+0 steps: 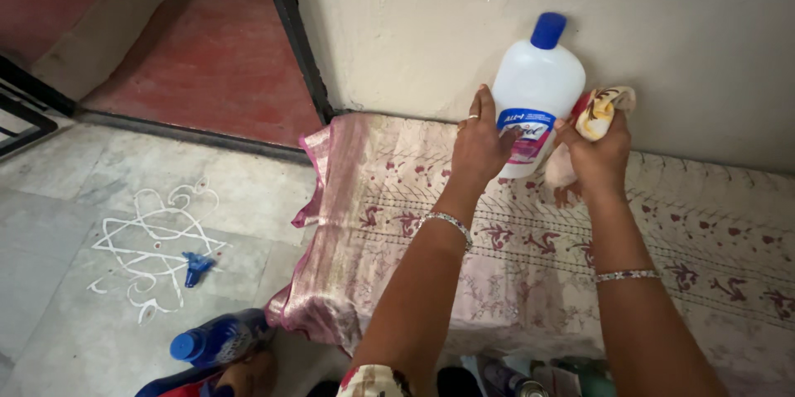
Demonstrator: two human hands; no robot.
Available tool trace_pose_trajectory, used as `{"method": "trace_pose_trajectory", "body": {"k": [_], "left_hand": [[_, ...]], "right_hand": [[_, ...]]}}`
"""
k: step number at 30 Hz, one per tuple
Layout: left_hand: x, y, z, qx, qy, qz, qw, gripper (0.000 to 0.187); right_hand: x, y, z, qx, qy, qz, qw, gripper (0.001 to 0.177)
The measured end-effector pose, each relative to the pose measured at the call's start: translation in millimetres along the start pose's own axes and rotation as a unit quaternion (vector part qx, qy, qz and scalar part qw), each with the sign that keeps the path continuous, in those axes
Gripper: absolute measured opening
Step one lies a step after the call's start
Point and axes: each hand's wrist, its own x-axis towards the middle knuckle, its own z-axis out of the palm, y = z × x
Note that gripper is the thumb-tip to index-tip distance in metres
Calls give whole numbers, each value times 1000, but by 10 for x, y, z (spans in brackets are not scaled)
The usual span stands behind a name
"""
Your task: The person sits on the floor and wipes several plastic bottles with a cloth. They handle a white bottle with a blue cap, a blue bottle, and a beige pump bottle, wiping each one thoroughly before placing them on a nearby bench.
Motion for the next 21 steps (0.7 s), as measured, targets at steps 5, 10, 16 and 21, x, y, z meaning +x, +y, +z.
{"method": "trace_pose_trajectory", "body": {"k": [5,10,16,21], "left_hand": [[-11,-22,-85,12,-60,-63,996,107],[-220,-342,-93,-47,-32,-25,998,104],[-1001,-526,-587,-107,-50,-79,990,96],[-1702,-314,-1331,-277,-94,-235,927,76]], "right_hand": [[-103,-94,-12,-22,11,-16,1000,58],[-261,-107,-33,11,46,-1,999,59],[-790,-339,48,109,19,65,992,51],[-1508,-660,401,45,-100,141,984,49]]}}
